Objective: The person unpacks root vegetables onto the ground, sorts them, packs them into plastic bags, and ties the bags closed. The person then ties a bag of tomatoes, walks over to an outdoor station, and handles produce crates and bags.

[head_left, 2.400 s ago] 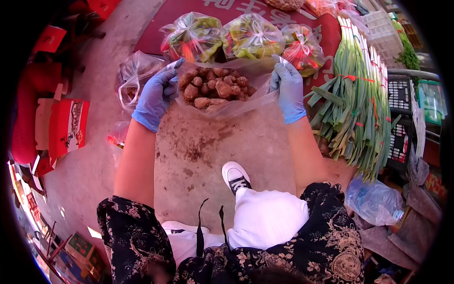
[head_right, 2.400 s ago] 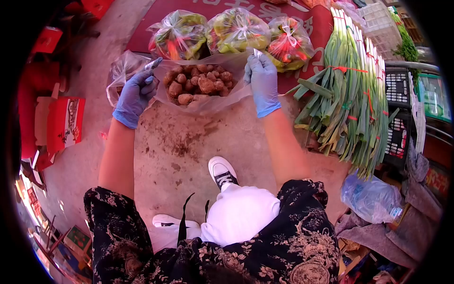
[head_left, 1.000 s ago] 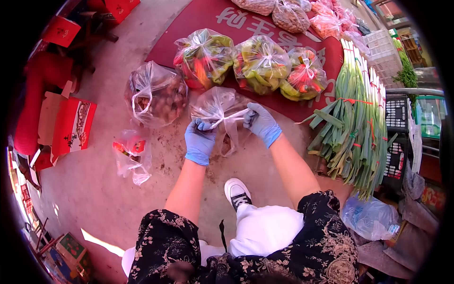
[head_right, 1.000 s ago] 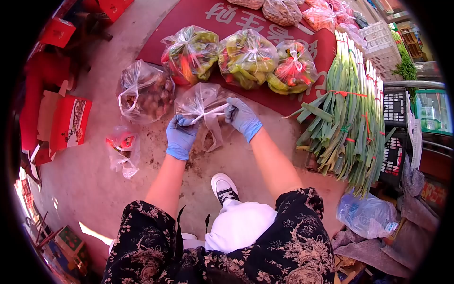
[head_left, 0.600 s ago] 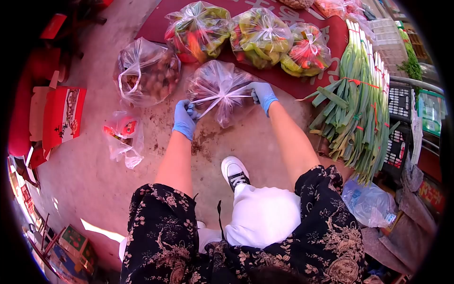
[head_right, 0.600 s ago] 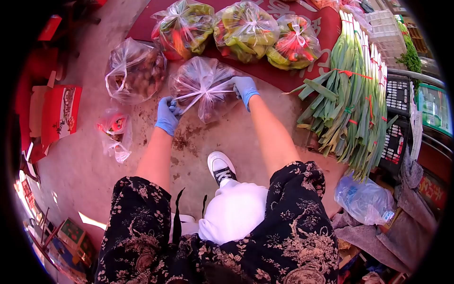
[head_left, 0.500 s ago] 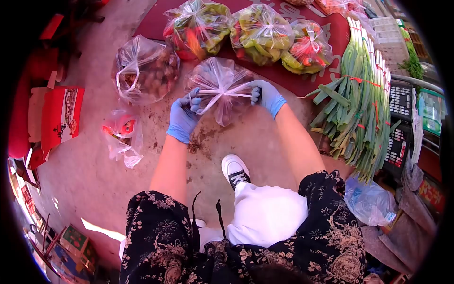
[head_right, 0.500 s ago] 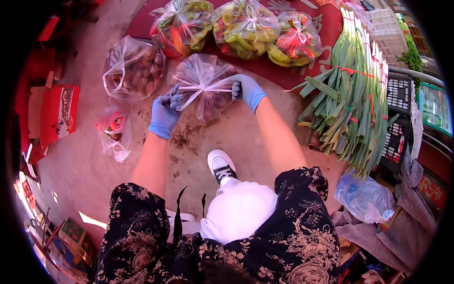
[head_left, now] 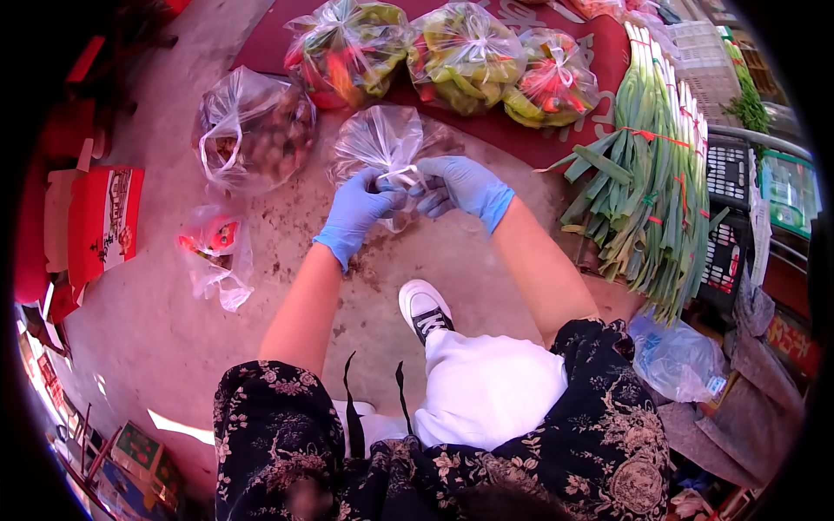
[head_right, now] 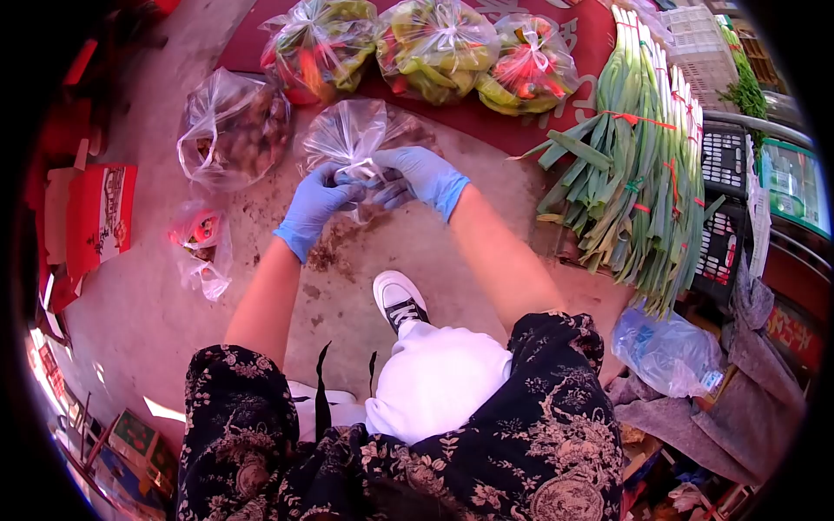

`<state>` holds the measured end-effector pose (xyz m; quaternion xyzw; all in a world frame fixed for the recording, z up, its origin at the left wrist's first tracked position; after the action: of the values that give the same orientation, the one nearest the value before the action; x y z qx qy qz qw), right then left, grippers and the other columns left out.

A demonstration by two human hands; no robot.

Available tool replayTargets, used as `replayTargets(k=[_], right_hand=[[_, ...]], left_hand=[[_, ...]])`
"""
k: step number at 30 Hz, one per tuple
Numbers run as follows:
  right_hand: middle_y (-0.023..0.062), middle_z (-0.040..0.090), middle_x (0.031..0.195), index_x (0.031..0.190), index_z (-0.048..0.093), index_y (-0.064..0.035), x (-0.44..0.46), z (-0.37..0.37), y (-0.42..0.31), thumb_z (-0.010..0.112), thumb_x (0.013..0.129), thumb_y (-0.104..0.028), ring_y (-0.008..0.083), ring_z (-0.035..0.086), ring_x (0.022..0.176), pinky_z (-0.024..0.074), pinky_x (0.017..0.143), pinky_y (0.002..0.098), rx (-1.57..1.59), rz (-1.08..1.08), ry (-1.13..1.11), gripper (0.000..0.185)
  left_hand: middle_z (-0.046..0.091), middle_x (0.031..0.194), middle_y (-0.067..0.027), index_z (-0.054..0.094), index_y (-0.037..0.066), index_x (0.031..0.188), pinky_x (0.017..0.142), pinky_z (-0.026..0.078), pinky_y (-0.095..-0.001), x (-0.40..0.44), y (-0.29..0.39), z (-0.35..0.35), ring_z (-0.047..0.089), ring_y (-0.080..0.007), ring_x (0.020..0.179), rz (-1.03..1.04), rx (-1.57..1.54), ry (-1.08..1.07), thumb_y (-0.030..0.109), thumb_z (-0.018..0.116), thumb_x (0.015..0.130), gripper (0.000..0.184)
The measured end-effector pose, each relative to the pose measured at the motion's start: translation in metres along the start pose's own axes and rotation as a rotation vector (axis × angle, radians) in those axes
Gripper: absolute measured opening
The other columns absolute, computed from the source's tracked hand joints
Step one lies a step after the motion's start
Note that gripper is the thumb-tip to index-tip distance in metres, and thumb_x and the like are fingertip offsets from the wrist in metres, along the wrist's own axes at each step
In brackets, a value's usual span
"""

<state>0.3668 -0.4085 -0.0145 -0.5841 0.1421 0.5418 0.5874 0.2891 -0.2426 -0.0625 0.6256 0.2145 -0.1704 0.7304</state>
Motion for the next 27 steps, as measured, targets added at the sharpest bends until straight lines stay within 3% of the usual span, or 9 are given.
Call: replayTargets(k=[3, 7, 8, 12, 17, 20, 23, 24, 27], right_hand=[[0.0068, 0.065, 0.08, 0.088, 0.057, -0.0088, 0.044, -0.093, 0.025, 0.049, 0.087, -0.026, 0.0235, 0.064, 0.071, 0.0512, 0.061, 0.0349, 0.23, 0.013, 0.113, 0.019], [0.0086, 0.063, 0.081, 0.088, 0.054, -0.0063, 0.057, -0.088, 0.038, 0.045, 0.089, -0.02, 0.0213, 0.061, 0.068, 0.0505, 0.064, 0.0327, 0.51, -0.25, 0.065, 0.017], [0.0088, 0.062, 0.081, 0.089, 0.054, -0.005, 0.059, -0.085, 0.035, 0.044, 0.09, -0.019, 0.0205, 0.06, 0.067, 0.0502, 0.064, 0.0317, 0.587, -0.371, -0.013, 0.017], [0.0079, 0.057, 0.072, 0.077, 0.05, -0.0013, 0.01, -0.035, -0.014, 0.042, 0.09, -0.014, 0.0159, 0.053, 0.063, 0.0463, 0.062, 0.0272, -0.026, -1.086, 0.289, 0.02], [0.0078, 0.042, 0.054, 0.054, 0.032, -0.0093, -0.034, -0.03, -0.05, 0.037, 0.091, -0.018, 0.0139, 0.037, 0.051, 0.03, 0.048, 0.026, 0.447, -1.139, 0.231, 0.038], [0.0055, 0.043, 0.054, 0.053, 0.034, -0.0091, -0.047, -0.041, -0.057, 0.039, 0.092, -0.023, 0.0149, 0.04, 0.051, 0.0315, 0.048, 0.0255, 0.431, -1.113, 0.332, 0.042], [0.0048, 0.046, 0.055, 0.056, 0.047, -0.0059, -0.042, -0.042, -0.055, 0.045, 0.092, -0.026, 0.0146, 0.045, 0.054, 0.0346, 0.05, 0.0228, -0.002, -0.786, 0.513, 0.041], [0.0111, 0.055, 0.062, 0.063, 0.053, -0.0031, -0.028, -0.058, -0.049, 0.054, 0.086, -0.022, 0.0212, 0.053, 0.062, 0.0413, 0.054, 0.0326, -0.244, -0.655, 0.593, 0.03], [0.0124, 0.058, 0.076, 0.077, 0.06, -0.0023, -0.025, -0.029, -0.061, 0.059, 0.082, -0.025, 0.0264, 0.057, 0.071, 0.0456, 0.062, 0.0365, -1.538, -0.931, 0.985, 0.024]], left_hand=[[0.062, 0.08, -0.0045, 0.059, 0.006, 0.091, 0.066, 0.053, -0.0284, 0.002, -0.025, -0.041, 0.063, -0.016, 0.076, -0.215, -0.813, 0.139, 0.015, 0.062, 0.082, 0.013], [0.063, 0.077, -0.0044, 0.06, 0.009, 0.093, 0.066, 0.053, -0.0348, 0.018, -0.057, -0.041, 0.063, -0.0196, 0.074, -0.186, -1.163, 0.137, 0.022, 0.058, 0.086, 0.015], [0.063, 0.08, -0.0041, 0.06, 0.008, 0.093, 0.07, 0.052, -0.0339, 0.021, -0.059, -0.042, 0.062, -0.0198, 0.076, -0.19, -1.1, 0.139, 0.022, 0.057, 0.086, 0.016], [0.062, 0.089, -0.0038, 0.06, 0.008, 0.096, 0.078, 0.048, -0.0296, 0.011, -0.006, -0.023, 0.059, -0.0166, 0.084, 0.022, -0.705, 0.047, 0.022, 0.058, 0.086, 0.017], [0.061, 0.095, -0.0013, 0.059, 0.004, 0.104, 0.079, 0.045, -0.0253, 0.017, 0.055, 0.009, 0.057, -0.0108, 0.088, 0.206, -0.199, -0.152, 0.024, 0.061, 0.085, 0.028], [0.061, 0.097, -0.0049, 0.059, 0.003, 0.105, 0.081, 0.045, -0.0269, 0.027, 0.051, 0.016, 0.058, -0.0151, 0.09, 0.185, -0.054, -0.159, 0.024, 0.063, 0.083, 0.031], [0.061, 0.096, -0.0096, 0.058, 0.002, 0.106, 0.084, 0.045, -0.0304, 0.006, 0.058, 0.005, 0.059, -0.0221, 0.091, 0.43, 0.532, -0.032, 0.02, 0.065, 0.079, 0.033], [0.057, 0.103, -0.0138, 0.057, 0.004, 0.107, 0.09, 0.041, -0.0342, -0.001, 0.062, -0.004, 0.055, -0.0284, 0.099, 0.454, 0.488, 0.094, 0.011, 0.065, 0.073, 0.036], [0.045, 0.118, -0.0173, 0.052, 0.002, 0.11, 0.097, 0.033, -0.0364, -0.024, 0.069, -0.07, 0.043, -0.0325, 0.114, 0.869, 0.693, 0.833, -0.008, 0.052, 0.066, 0.045]])
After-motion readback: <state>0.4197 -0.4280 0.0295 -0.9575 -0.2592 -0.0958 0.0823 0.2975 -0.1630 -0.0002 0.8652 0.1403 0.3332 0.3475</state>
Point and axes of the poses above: each hand's wrist, its own x-axis towards the middle knuckle, its own z-axis out of the palm, y = z × x, the point moved 2 cm from there along x, towards the middle knuckle
